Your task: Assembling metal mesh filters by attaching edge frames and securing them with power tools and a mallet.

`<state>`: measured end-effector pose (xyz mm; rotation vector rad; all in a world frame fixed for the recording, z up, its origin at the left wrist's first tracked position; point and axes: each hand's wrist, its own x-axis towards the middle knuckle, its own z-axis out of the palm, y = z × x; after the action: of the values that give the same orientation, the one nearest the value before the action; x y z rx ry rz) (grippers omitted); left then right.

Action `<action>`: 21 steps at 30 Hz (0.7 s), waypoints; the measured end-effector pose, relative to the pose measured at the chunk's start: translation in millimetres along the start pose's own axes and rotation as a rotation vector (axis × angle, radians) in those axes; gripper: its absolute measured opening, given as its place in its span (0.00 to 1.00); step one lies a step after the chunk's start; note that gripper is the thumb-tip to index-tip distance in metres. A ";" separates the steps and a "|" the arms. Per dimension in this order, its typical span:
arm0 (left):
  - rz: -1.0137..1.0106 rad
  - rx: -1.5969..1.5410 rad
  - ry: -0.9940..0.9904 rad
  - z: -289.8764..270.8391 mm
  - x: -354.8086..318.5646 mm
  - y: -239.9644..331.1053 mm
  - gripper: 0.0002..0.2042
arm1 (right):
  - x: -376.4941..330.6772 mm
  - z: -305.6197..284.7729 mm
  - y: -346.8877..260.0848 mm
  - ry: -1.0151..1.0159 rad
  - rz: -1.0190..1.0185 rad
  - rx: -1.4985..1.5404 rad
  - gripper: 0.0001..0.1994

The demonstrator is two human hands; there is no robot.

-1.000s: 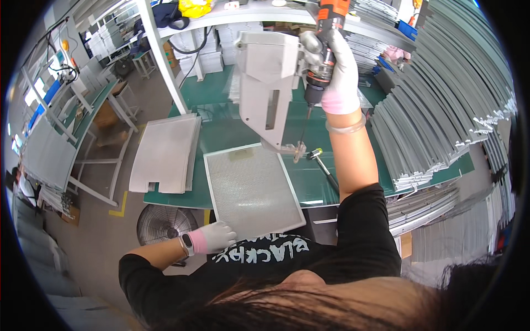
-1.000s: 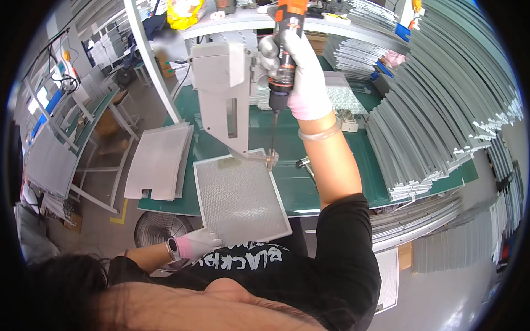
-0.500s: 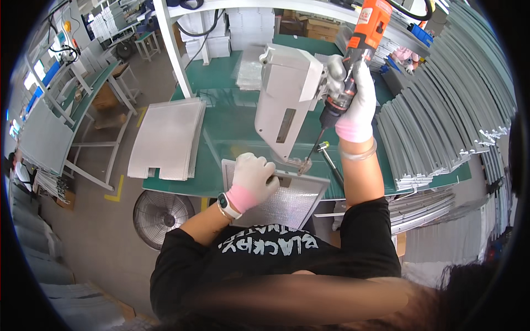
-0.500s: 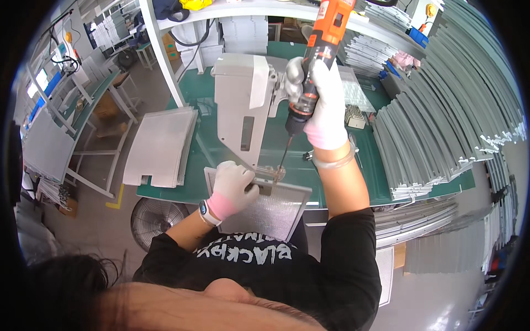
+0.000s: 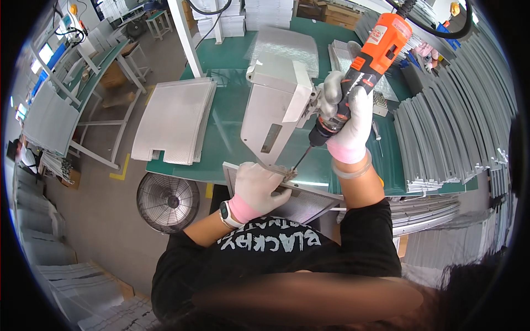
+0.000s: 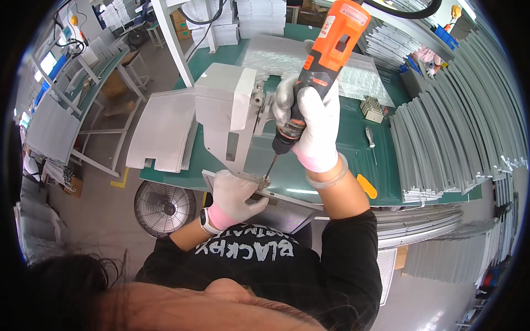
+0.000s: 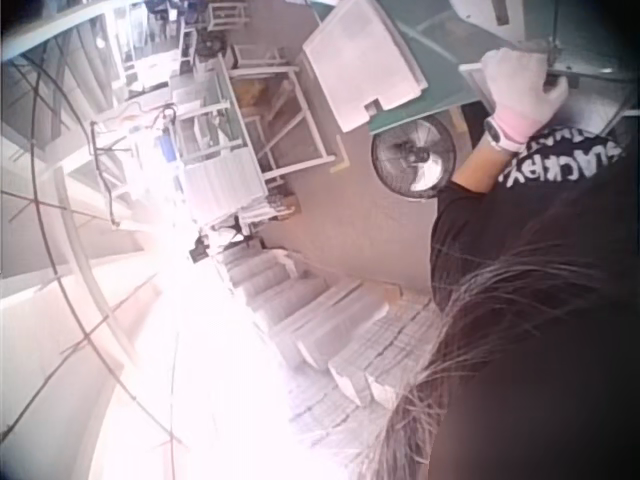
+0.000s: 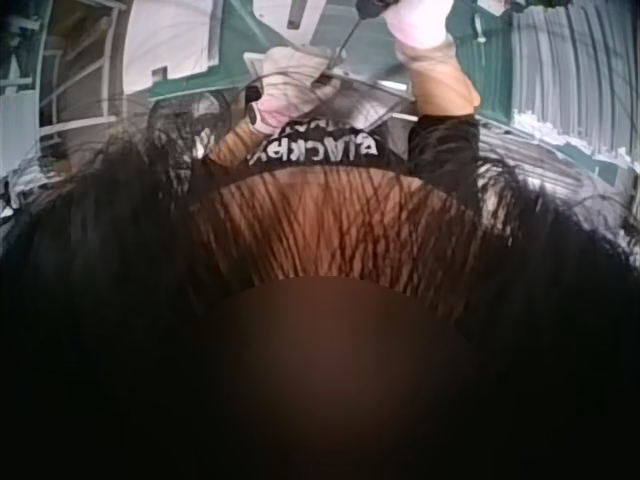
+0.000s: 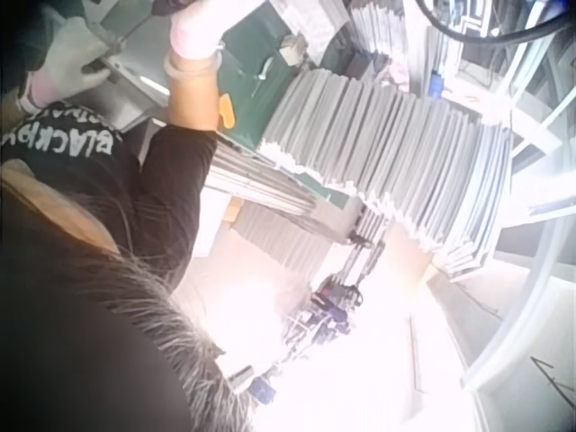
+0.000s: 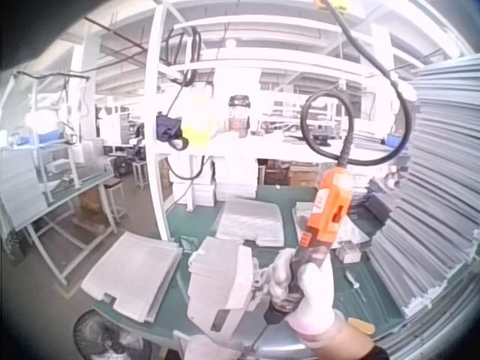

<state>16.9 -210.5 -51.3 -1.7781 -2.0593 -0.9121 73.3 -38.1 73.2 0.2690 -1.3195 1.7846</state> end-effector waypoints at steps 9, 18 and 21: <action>-0.036 -0.166 0.005 13.8 -8.4 5.0 0.15 | -29.8 -14.6 26.2 -0.229 0.222 0.159 0.38; -0.015 -0.259 -0.061 22.5 -16.3 0.7 0.16 | -41.8 -22.5 38.5 -0.170 0.330 0.336 0.40; 0.055 -0.279 0.041 19.8 -13.6 1.9 0.14 | -43.4 -26.1 44.5 -0.179 0.336 0.410 0.41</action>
<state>25.4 -209.0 -73.8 -1.9227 -1.9240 -1.2603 74.1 -40.5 5.9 0.4614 -1.1577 2.3629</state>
